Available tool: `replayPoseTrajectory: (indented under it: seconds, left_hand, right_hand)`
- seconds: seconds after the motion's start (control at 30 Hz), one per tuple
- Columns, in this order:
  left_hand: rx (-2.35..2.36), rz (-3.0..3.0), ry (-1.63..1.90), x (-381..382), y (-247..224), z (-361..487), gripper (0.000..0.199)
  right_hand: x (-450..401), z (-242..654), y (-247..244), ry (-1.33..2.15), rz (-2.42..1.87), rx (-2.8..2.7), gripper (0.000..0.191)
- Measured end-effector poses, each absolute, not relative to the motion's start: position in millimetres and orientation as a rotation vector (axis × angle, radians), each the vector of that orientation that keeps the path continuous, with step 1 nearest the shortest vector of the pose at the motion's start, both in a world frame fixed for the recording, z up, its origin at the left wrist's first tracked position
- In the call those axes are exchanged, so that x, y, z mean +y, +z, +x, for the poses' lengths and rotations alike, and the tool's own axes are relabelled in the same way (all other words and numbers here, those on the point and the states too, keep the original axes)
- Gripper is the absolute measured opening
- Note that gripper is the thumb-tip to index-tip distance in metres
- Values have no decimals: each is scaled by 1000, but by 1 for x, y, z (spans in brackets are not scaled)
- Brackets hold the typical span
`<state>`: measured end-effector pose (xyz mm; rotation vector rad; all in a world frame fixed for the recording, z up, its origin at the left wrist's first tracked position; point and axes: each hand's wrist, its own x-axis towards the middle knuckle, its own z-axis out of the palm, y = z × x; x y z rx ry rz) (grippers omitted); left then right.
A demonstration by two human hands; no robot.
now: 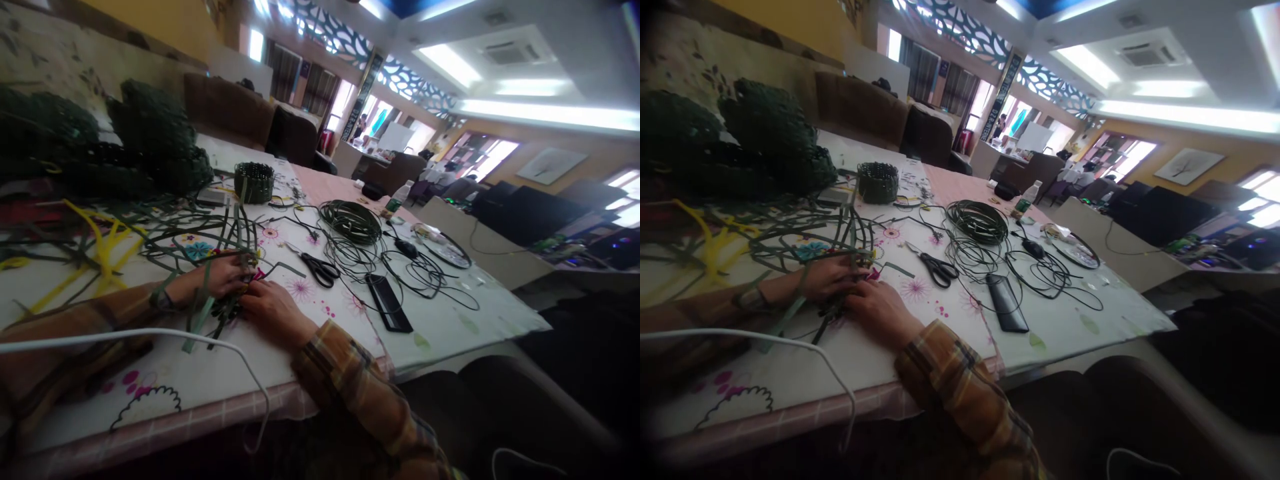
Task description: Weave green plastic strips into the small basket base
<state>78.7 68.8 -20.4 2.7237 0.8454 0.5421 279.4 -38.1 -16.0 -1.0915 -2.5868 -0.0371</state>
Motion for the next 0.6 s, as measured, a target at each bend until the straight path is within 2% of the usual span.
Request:
replayPoseTrajectory:
  seconds: [0.17, 0.37, 0.6]
  left_hand:
    - [1009, 2762, 502, 59, -21, 86, 32]
    - [1199, 2765, 450, 57, -31, 90, 54]
    - [1295, 2819, 219, 56, -22, 98, 55]
  right_hand:
    - [-42, 279, -10, -59, -1101, -2586, 19]
    - [-46, 279, -6, -15, -1135, -2630, 18]
    - [-46, 280, -9, 71, -1112, -2594, 15]
